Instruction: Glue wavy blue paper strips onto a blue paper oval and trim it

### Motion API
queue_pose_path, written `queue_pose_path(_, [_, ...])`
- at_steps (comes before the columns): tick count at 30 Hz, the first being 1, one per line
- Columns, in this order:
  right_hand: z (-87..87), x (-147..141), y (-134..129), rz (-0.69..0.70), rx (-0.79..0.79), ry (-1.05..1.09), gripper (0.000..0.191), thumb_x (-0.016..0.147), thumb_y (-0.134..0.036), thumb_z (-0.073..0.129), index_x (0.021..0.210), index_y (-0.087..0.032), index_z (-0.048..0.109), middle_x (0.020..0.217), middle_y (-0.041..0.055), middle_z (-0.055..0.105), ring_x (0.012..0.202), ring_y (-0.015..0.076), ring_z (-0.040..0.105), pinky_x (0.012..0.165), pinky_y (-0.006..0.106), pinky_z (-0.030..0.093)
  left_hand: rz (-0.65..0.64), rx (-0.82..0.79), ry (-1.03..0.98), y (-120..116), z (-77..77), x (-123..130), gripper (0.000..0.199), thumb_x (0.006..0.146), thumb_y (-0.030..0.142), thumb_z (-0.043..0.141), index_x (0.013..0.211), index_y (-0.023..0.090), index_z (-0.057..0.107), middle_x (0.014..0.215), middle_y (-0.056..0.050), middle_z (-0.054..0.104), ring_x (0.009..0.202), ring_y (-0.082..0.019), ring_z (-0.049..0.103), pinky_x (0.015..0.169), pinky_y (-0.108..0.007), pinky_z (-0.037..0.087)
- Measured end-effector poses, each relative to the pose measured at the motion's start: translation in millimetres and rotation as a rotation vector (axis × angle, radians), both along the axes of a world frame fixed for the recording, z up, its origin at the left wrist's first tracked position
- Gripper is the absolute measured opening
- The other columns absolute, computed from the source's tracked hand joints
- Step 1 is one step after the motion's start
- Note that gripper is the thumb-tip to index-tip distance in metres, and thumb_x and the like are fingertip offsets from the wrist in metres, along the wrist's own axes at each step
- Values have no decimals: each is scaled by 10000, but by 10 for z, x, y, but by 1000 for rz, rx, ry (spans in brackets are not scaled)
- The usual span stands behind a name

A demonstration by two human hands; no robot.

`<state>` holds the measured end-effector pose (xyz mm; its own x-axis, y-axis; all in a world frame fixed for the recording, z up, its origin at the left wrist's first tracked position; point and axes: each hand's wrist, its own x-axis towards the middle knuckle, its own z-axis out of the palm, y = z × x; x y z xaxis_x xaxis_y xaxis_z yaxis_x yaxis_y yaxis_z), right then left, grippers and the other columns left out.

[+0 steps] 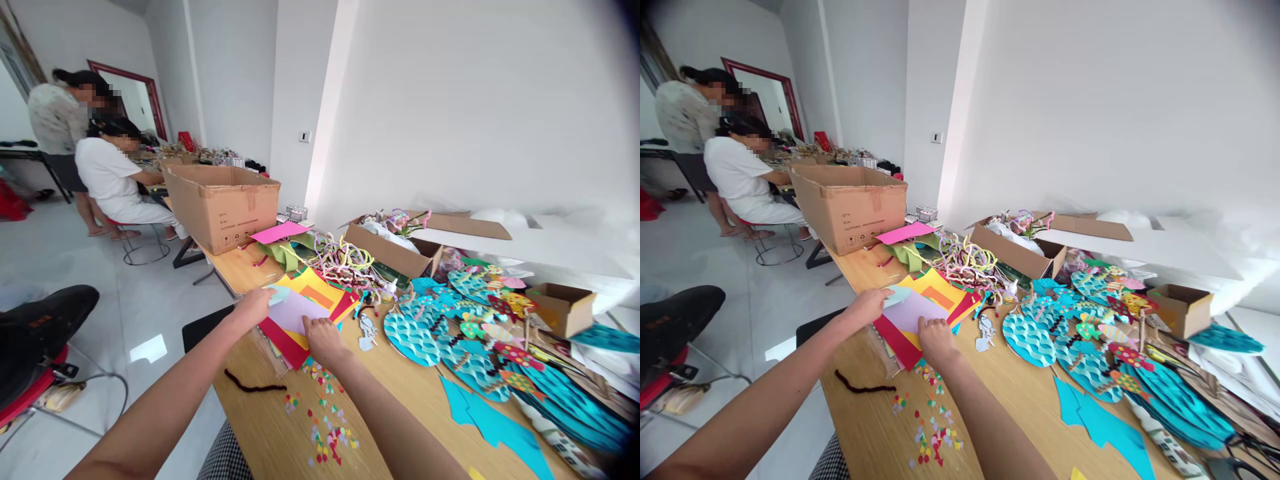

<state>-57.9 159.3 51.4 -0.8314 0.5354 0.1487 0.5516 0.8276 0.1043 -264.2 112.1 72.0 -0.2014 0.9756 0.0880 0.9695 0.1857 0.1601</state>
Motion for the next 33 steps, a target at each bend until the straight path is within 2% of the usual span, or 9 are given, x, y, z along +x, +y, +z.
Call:
queue_pose_path(5, [1,-61,10,-18,43,-33,310,870,-9,347,940,-105,634,811,96,704,745,196,662,683,289,457,151,176,3,35,301,-160,450,874,104,405,1296,190,537,1156,-74,682,1042,-213,635,917,-314,463])
queue_pose_path(9, [191,4,95,-69,77,-1,305,877,-8,375,889,-163,637,825,75,702,724,182,643,663,288,463,239,269,24,14,458,-177,448,901,147,376,1332,186,494,1145,-74,686,1043,-209,634,927,-311,457])
queue_pose_path(12, [414,262,110,-144,108,48,259,864,-17,407,926,-147,622,839,97,689,755,211,643,670,308,459,265,289,51,-1,476,-120,445,910,149,352,1333,180,486,1118,-99,690,1010,-232,645,906,-340,465])
queue_pose_path(16, [605,908,-25,-251,178,144,281,867,-48,399,1016,-148,616,830,96,693,778,226,652,667,296,445,235,247,82,-7,361,46,460,897,109,343,1338,142,467,1021,-142,703,938,-256,666,831,-358,489])
queue_pose_path(20, [518,1624,-319,-221,352,266,299,879,-90,366,1044,-138,611,911,107,715,815,228,670,705,312,473,114,151,79,-31,140,227,428,851,43,367,1212,131,580,963,-158,706,916,-272,671,806,-380,504])
queue_pose_path(24, [206,2125,-638,-216,416,252,303,894,-136,351,1069,-135,599,998,128,720,871,246,684,755,352,507,-48,63,43,-123,-20,414,436,779,-10,464,1153,145,626,1073,-143,696,1074,-264,618,959,-387,449])
queue_pose_path(28, [-42,2316,-907,-245,406,219,312,879,-117,358,1075,-148,600,1002,114,729,891,235,693,794,349,526,-205,66,-29,-325,-19,855,499,843,172,551,1337,157,483,1356,-133,536,1296,-248,437,1093,-391,333])
queue_pose_path(29, [-65,2324,-961,-257,409,230,310,878,-113,361,1075,-148,598,995,111,731,889,233,695,787,347,532,-289,77,-140,-394,-8,1017,544,836,235,587,1362,186,454,1389,-117,505,1316,-246,411,1098,-403,330])
queue_pose_path(33, [-39,2307,-1106,-299,438,335,298,895,-116,343,1057,-139,593,943,111,736,844,228,703,729,342,546,-625,-65,-405,-670,11,1701,891,642,378,792,1417,332,355,1514,-49,337,1404,-282,249,1116,-473,300])
